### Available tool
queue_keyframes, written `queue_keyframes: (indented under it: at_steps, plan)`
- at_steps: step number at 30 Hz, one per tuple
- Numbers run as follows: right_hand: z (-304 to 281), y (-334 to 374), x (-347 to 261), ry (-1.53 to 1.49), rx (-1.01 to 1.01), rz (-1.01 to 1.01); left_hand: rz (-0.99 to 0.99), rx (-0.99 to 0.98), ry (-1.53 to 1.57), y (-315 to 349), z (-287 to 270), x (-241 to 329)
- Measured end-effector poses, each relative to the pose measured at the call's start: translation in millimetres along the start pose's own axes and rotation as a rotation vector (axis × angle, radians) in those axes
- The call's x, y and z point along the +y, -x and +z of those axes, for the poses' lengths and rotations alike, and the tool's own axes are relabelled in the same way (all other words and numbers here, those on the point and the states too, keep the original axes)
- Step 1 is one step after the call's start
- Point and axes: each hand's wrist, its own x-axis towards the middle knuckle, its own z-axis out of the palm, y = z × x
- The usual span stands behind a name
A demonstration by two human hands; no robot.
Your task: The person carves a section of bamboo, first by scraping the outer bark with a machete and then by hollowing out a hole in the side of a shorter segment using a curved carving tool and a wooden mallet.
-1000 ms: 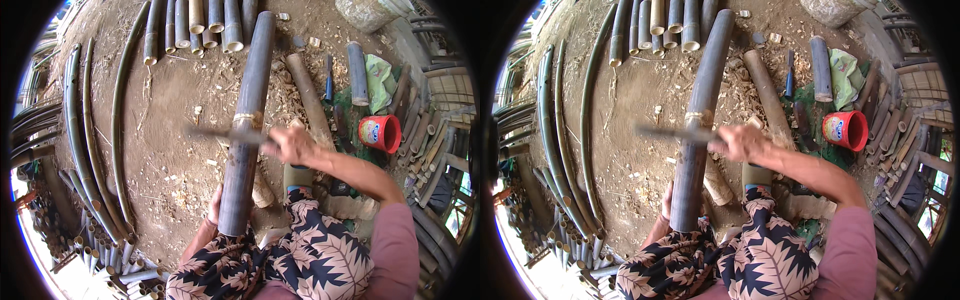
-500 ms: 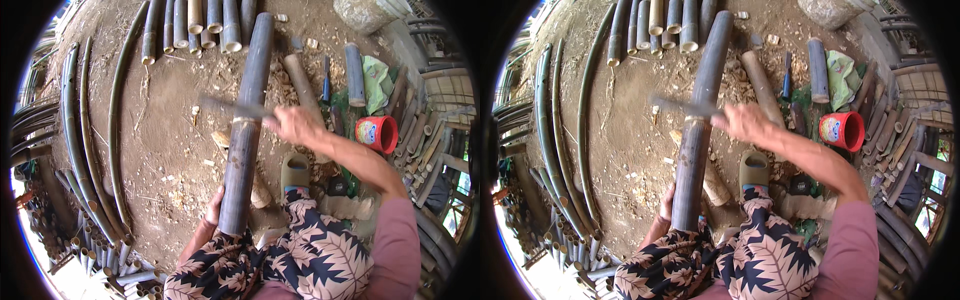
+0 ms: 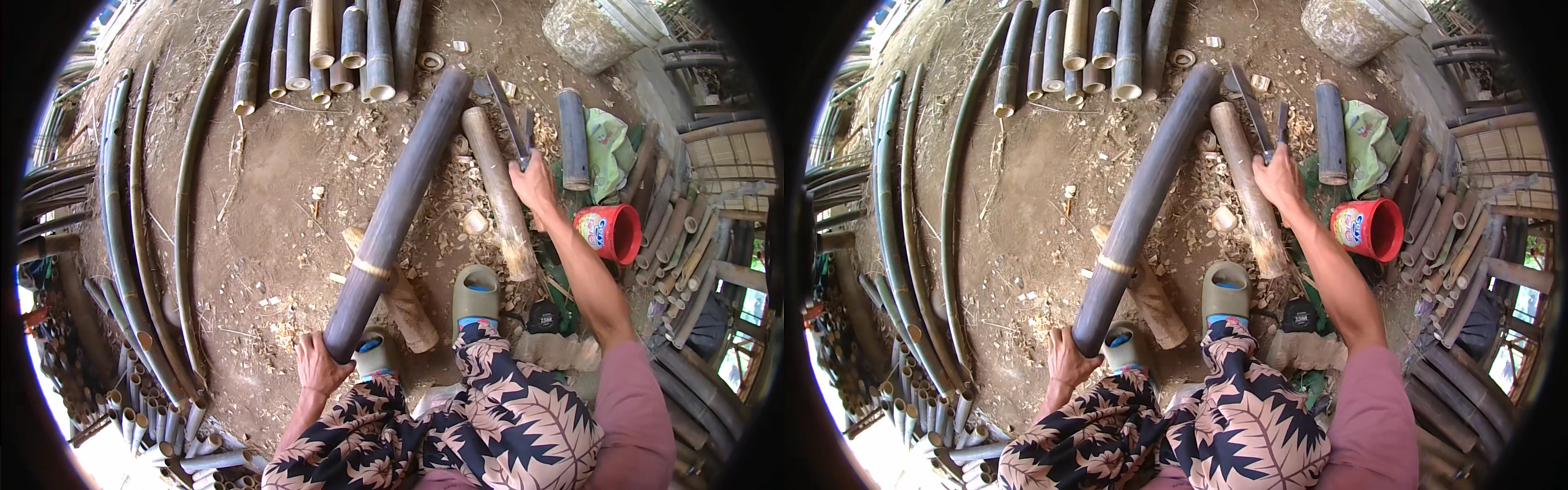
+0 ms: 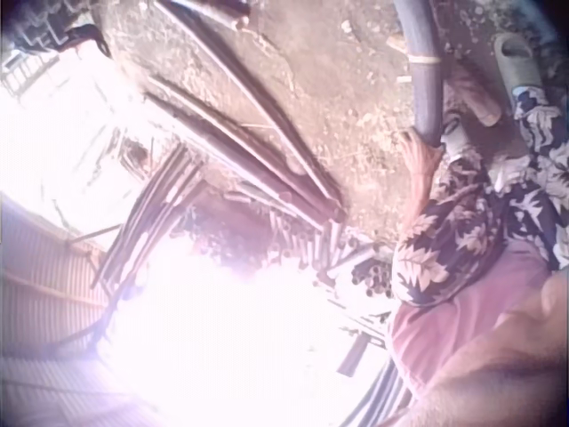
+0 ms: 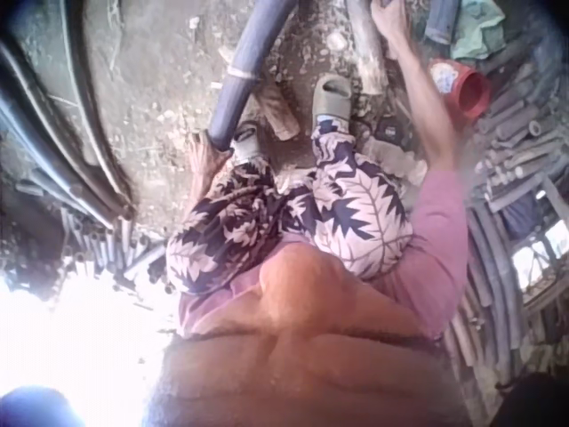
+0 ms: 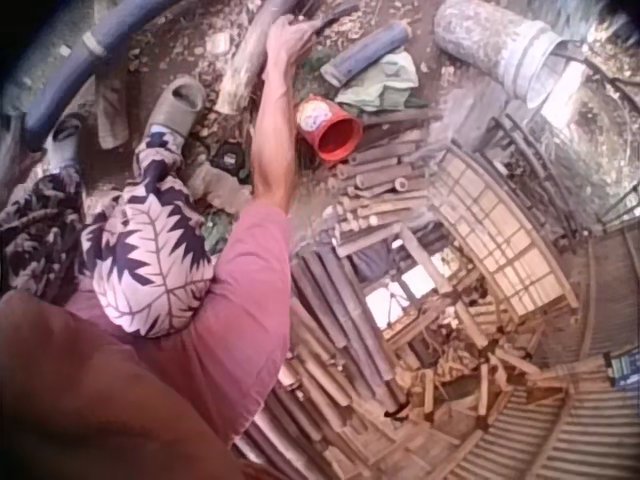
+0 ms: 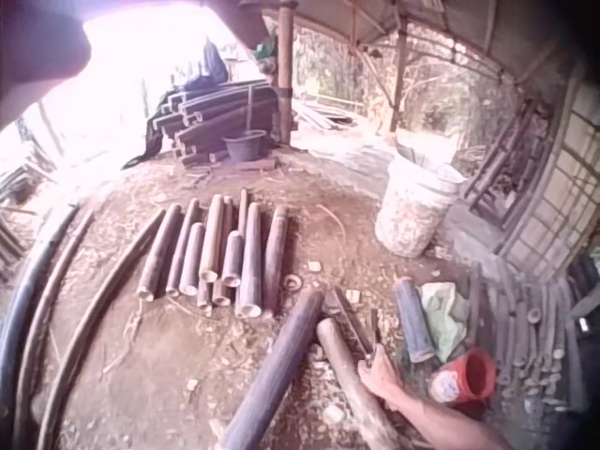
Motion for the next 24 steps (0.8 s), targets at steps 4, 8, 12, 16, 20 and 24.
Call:
queue_keyframes:
  at_steps: [4, 8, 12, 16, 20, 24]
  plan:
    - [21, 19, 41, 0.117, 0.032, -0.047, 0.001, -0.010, 0.084, -2, 4, 17]
    - [35, 13, 66, 0.109, 0.035, -0.120, 0.002, -0.104, 0.278, -65, -12, 78]
    - [32, 11, 62, 0.127, -0.019, -0.065, -0.014, -0.283, 0.423, -104, -19, 95]
    - [30, 80, -27, -0.073, 0.187, -0.373, 0.137, -0.281, 0.903, -99, -28, 60]
    - [50, 155, -122, -1.493, -0.883, 0.224, 0.243, -0.177, 1.039, -94, -53, 71]
    - [-17, 134, -226, -1.438, -0.699, -0.357, 0.344, -0.026, 1.341, -88, -103, 108]
